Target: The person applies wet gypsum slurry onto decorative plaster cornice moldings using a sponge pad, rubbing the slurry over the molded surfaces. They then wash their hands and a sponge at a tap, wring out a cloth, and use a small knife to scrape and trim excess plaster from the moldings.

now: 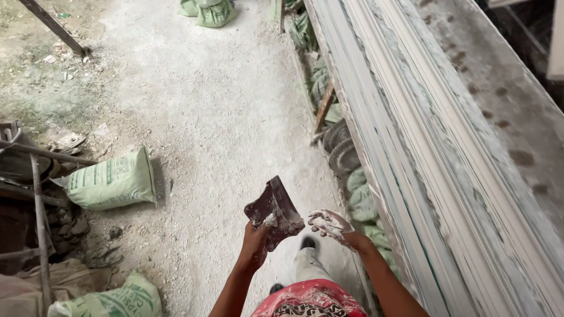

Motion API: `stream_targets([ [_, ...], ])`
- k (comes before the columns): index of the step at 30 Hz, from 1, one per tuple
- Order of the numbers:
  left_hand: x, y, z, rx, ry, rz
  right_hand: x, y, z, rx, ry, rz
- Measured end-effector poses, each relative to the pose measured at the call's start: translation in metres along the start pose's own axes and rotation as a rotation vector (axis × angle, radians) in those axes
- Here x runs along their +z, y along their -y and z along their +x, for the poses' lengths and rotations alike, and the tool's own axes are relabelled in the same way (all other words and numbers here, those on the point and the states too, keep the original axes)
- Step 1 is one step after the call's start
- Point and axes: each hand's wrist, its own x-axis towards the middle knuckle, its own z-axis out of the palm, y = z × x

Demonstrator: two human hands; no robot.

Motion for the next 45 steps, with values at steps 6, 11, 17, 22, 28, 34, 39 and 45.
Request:
stream_targets([
  [6, -0.009, -0.042, 0.138, 0.036, -0.013, -0.089, -0.096, -0.009, 0.136, 0.426, -0.217, -0.168],
  [11, -0.008, -0.088, 0.266, 0.12, -0.113, -0.14, -0.182, 0.024, 0.248, 0.193, -0.106, 0.018],
  [17, -0.019, -0.142, 0.398, 0.164, -0.242, -0.138, -0.268, 0.065, 0.384, 0.348, -0.194, -0.209],
  [22, -0.035, -0.175, 0.532, 0.106, -0.301, -0.19, -0.347, 0.085, 0.488, 0.293, -0.199, -0.257],
  [28, -0.041, -0.266, 0.713, 0.101, -0.23, -0.15, -0.433, 0.11, 0.615, 0.461, -0.433, -0.471],
  [34, 0.01, -0.387, 0.88, 0.136, 0.008, 0.032, -0.508, 0.137, 0.722, 0.393, -0.614, -0.386],
  [39, 0.037, -0.41, 1.009, 0.136, 0.137, 0.166, -0.58, 0.148, 0.808, 0.176, -0.576, -0.11],
  [45, 0.08, -0.404, 1.151, 0.001, -0.053, 0.203, -0.711, 0.204, 0.919, 0.091, -0.459, -0.352],
])
